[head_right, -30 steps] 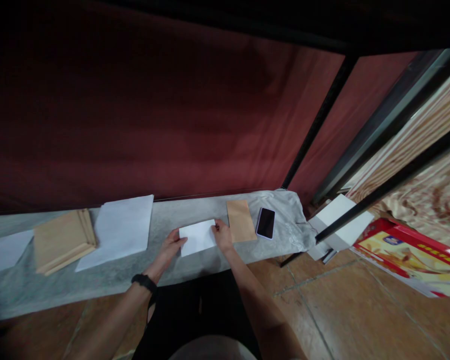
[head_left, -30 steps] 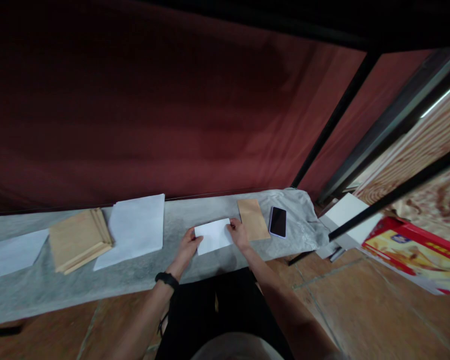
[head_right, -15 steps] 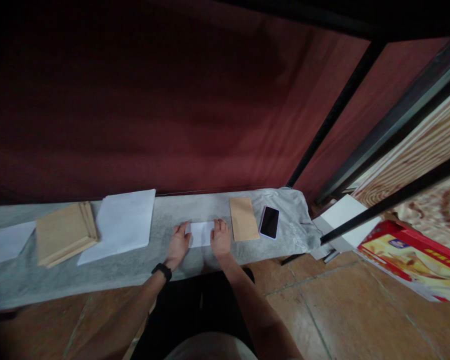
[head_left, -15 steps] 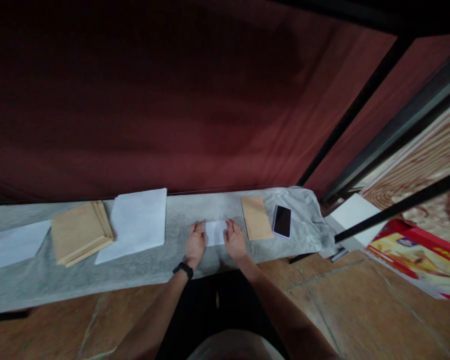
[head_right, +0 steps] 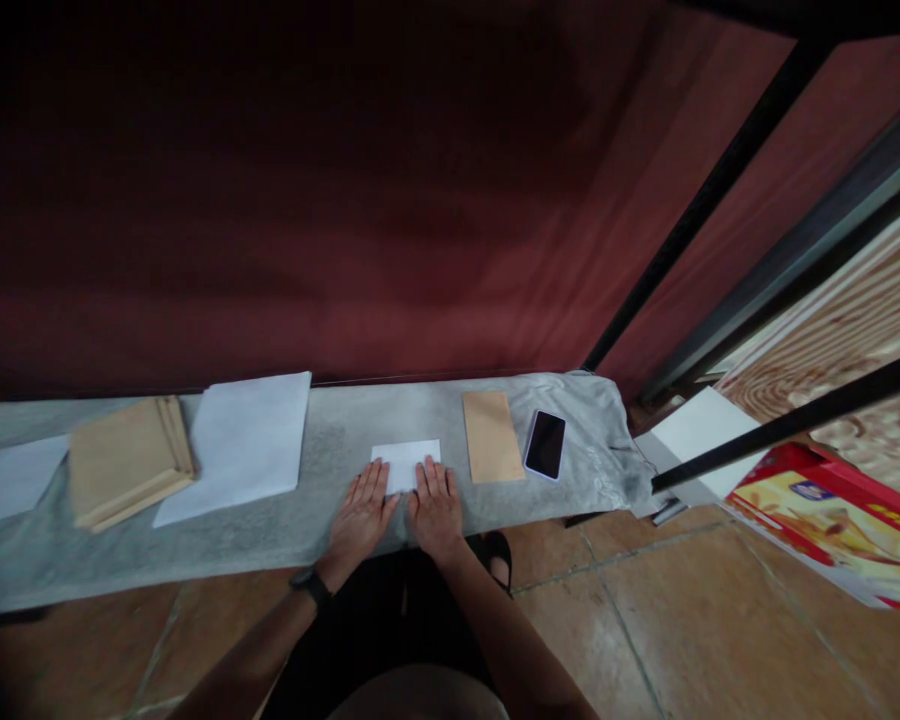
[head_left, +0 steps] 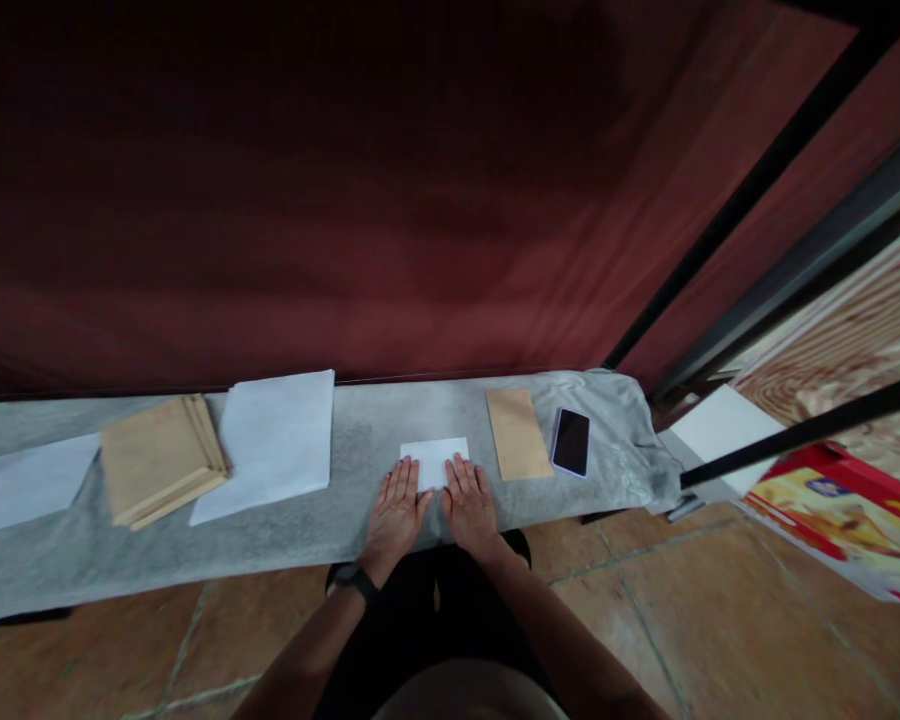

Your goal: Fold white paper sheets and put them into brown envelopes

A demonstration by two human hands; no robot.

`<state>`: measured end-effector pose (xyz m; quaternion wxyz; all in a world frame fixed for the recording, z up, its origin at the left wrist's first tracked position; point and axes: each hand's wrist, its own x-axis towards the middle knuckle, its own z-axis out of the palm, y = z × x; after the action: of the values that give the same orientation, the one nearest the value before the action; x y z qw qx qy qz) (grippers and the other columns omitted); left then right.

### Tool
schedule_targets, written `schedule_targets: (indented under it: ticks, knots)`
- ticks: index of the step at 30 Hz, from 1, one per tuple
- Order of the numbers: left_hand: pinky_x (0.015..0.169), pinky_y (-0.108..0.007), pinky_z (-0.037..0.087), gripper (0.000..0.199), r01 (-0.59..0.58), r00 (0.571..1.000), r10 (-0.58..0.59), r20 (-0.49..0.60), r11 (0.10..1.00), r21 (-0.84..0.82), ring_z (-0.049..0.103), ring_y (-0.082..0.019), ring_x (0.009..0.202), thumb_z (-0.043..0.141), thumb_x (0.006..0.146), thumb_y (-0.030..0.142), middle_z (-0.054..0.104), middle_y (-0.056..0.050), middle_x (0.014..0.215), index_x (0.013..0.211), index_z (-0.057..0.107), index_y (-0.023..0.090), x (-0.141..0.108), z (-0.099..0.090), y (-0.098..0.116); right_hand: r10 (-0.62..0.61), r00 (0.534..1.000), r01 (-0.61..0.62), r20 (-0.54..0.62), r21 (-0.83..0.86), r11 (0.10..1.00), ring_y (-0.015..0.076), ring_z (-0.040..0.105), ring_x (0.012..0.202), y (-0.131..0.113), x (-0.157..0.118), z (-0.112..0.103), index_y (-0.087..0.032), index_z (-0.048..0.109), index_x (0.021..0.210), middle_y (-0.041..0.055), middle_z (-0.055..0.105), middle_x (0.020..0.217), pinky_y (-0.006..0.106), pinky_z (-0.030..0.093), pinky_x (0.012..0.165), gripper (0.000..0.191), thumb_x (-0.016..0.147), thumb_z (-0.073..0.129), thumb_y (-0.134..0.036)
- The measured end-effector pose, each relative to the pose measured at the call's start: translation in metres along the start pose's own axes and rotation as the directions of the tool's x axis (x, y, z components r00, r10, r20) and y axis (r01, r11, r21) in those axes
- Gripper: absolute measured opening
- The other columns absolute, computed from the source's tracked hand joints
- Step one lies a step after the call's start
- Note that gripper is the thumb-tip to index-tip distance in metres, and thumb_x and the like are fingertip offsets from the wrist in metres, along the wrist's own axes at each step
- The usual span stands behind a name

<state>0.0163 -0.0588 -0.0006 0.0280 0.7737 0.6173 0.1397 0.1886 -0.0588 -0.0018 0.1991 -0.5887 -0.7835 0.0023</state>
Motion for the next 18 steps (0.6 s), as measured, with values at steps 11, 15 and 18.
schedule_targets:
  ticks: [11, 15, 18]
  knots:
    - [0.125, -0.053, 0.02, 0.061, 0.018, 1.0, -0.018, -0.017, 1.0, 0.008, 0.026, -0.028, 0.153, 0.031, 0.102, 0.035, 0.034, -0.016, 0.162, 0.157, 0.031, 0.01, 0.005, -0.007, 0.016, 0.048, 0.996, -0.049, -0.073, -0.001, 0.999, 0.0299, 0.04, 0.145, 0.006, -0.01, 0.002, -0.008, 0.036, 0.156, 0.0173, 0.041, 0.158, 0.05, 0.027, 0.121, 0.056, 0.105, 0.038, -0.031]
    - [0.125, -0.049, 0.025, 0.06, -0.05, 0.999, 0.05, 0.004, 0.999, -0.01, 0.028, -0.025, 0.153, 0.033, 0.102, 0.037, 0.035, -0.015, 0.162, 0.157, 0.032, 0.013, 0.004, -0.003, 0.026, 0.047, 0.995, -0.045, -0.083, 0.023, 0.999, 0.03, 0.041, 0.145, 0.008, -0.011, 0.002, -0.01, 0.042, 0.153, 0.0173, 0.044, 0.156, 0.052, 0.03, 0.119, 0.052, 0.103, 0.037, -0.026]
    - [0.123, -0.049, 0.028, 0.059, -0.08, 0.997, 0.08, -0.004, 0.997, -0.012, 0.029, -0.026, 0.152, 0.034, 0.101, 0.035, 0.034, -0.016, 0.163, 0.156, 0.034, 0.013, 0.001, -0.002, 0.024, 0.066, 0.995, -0.062, -0.077, 0.054, 0.997, 0.03, 0.045, 0.143, 0.008, -0.001, 0.002, -0.011, 0.053, 0.146, 0.0157, 0.052, 0.15, 0.053, 0.031, 0.118, 0.048, 0.103, 0.036, -0.023]
